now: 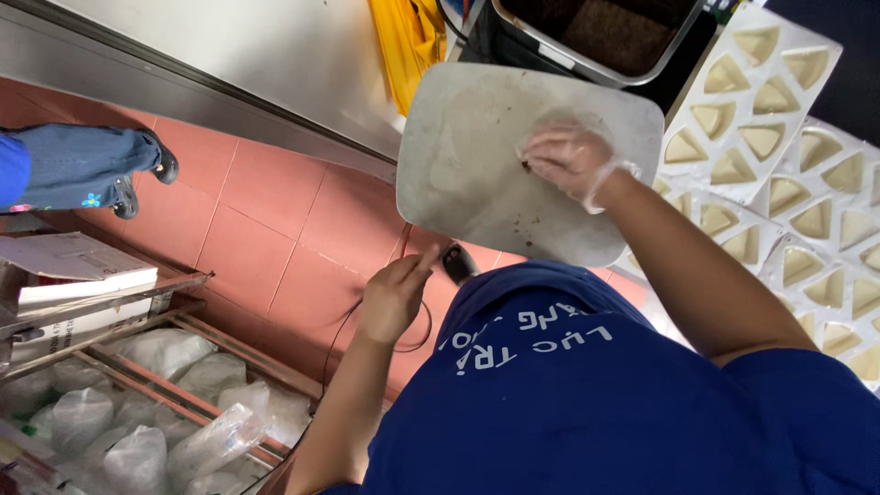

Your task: The person uses a serrated knife to slice a dark rectangular food block into thin strips on a white cutting board. The person repeatedly cuts the block and transfers the strips into a metal container. The person wears disposable gloves throughout the task.

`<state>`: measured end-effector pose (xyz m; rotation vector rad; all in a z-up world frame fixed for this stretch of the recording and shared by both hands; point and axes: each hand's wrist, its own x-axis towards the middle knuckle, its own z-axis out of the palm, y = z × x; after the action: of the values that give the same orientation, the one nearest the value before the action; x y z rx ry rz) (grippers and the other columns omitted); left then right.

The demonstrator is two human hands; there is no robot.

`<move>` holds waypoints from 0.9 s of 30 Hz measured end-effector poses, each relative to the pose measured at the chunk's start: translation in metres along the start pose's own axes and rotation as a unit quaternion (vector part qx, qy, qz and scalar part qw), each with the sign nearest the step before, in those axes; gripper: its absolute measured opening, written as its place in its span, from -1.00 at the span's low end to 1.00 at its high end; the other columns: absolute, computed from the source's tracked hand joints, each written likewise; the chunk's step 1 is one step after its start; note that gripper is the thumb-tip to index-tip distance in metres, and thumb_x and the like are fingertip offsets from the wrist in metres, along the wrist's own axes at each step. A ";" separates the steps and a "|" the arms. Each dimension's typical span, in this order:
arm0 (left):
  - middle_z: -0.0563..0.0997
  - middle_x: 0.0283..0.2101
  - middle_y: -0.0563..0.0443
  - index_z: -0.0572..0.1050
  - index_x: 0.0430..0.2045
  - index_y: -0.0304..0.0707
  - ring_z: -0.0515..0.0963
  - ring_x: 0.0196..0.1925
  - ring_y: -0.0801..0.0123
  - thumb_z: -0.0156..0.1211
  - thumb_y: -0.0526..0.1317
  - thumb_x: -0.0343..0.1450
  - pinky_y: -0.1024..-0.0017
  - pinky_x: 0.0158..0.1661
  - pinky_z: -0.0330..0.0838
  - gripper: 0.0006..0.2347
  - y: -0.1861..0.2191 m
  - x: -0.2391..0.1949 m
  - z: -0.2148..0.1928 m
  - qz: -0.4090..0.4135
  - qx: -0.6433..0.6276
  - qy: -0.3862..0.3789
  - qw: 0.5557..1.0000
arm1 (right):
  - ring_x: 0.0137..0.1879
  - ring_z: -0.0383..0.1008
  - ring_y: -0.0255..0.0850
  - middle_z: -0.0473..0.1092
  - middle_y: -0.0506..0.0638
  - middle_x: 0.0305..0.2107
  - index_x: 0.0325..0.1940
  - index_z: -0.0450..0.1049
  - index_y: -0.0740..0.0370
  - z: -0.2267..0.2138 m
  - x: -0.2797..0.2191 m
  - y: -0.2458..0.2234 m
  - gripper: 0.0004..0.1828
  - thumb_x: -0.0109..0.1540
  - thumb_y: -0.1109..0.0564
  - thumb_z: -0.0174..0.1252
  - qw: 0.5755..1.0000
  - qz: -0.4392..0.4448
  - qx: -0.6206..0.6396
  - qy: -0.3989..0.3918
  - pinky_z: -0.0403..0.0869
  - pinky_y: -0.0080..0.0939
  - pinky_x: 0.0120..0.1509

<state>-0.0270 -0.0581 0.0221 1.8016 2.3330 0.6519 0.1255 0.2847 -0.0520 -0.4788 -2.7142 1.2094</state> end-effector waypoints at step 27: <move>0.57 -0.10 -0.08 0.42 0.27 0.09 0.59 -0.15 0.08 0.21 -0.43 0.34 0.21 -0.19 0.52 -0.45 -0.022 0.074 -0.004 0.038 -0.035 -0.008 0.999 | 0.49 0.28 0.03 0.36 0.13 0.31 0.29 0.46 0.23 -0.008 -0.036 0.001 -0.66 0.46 0.19 -0.08 0.968 0.029 0.136 0.208 0.24 -0.04 0.58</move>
<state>-0.0694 0.0061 0.0288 1.8654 2.2111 0.7175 0.1614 0.2784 -0.0474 -0.6869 -2.1621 1.2982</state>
